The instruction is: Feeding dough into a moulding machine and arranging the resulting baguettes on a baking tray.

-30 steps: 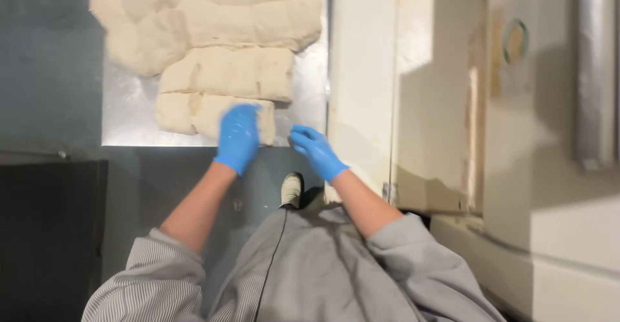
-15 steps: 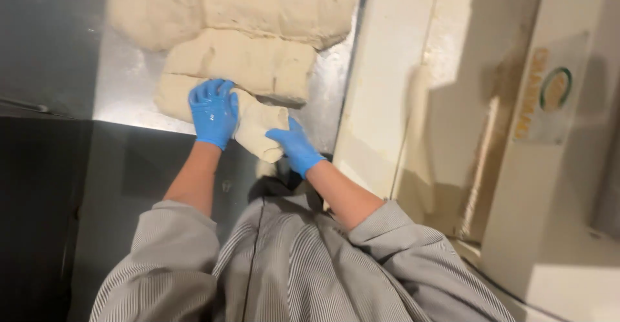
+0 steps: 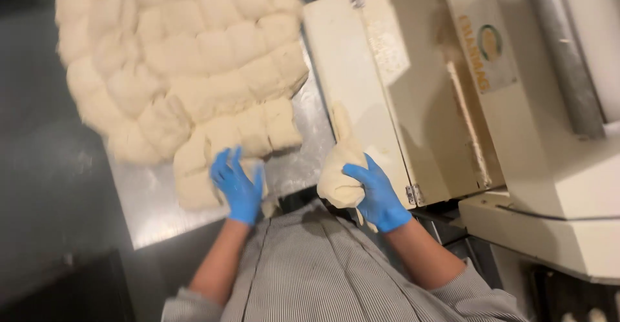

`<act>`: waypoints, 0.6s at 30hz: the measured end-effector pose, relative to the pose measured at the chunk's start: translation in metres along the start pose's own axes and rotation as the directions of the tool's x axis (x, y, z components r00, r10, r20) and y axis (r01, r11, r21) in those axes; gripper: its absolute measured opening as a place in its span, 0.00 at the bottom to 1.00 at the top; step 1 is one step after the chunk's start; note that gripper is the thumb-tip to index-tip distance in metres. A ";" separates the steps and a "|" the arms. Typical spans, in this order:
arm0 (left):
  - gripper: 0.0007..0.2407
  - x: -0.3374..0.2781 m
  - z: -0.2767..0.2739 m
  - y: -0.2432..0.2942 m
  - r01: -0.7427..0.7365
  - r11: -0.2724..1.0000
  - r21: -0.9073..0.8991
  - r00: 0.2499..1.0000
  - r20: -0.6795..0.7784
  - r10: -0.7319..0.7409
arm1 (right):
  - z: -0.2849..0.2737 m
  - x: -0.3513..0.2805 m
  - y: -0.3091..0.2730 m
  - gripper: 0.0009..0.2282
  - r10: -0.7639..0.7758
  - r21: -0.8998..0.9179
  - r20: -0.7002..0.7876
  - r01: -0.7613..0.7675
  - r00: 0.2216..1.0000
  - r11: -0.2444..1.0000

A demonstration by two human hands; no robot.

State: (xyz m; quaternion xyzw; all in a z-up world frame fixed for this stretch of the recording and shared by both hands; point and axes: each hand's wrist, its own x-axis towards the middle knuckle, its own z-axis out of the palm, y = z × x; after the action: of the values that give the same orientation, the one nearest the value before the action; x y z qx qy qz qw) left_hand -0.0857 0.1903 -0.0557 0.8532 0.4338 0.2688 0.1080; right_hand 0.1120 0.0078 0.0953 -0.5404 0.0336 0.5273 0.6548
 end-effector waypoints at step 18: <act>0.28 0.136 -0.048 0.206 0.223 -0.133 -0.966 0.911 0.158 0.382 | -0.030 -0.052 -0.047 0.21 -0.751 -0.086 -0.163 0.749 0.640 0.657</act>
State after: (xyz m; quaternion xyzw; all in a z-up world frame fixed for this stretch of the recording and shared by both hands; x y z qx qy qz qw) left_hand 0.0939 0.1728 0.1198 0.5354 -0.0053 0.3285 0.7781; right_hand 0.1392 -0.0422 0.1465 -0.5555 -0.1358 0.1565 0.8053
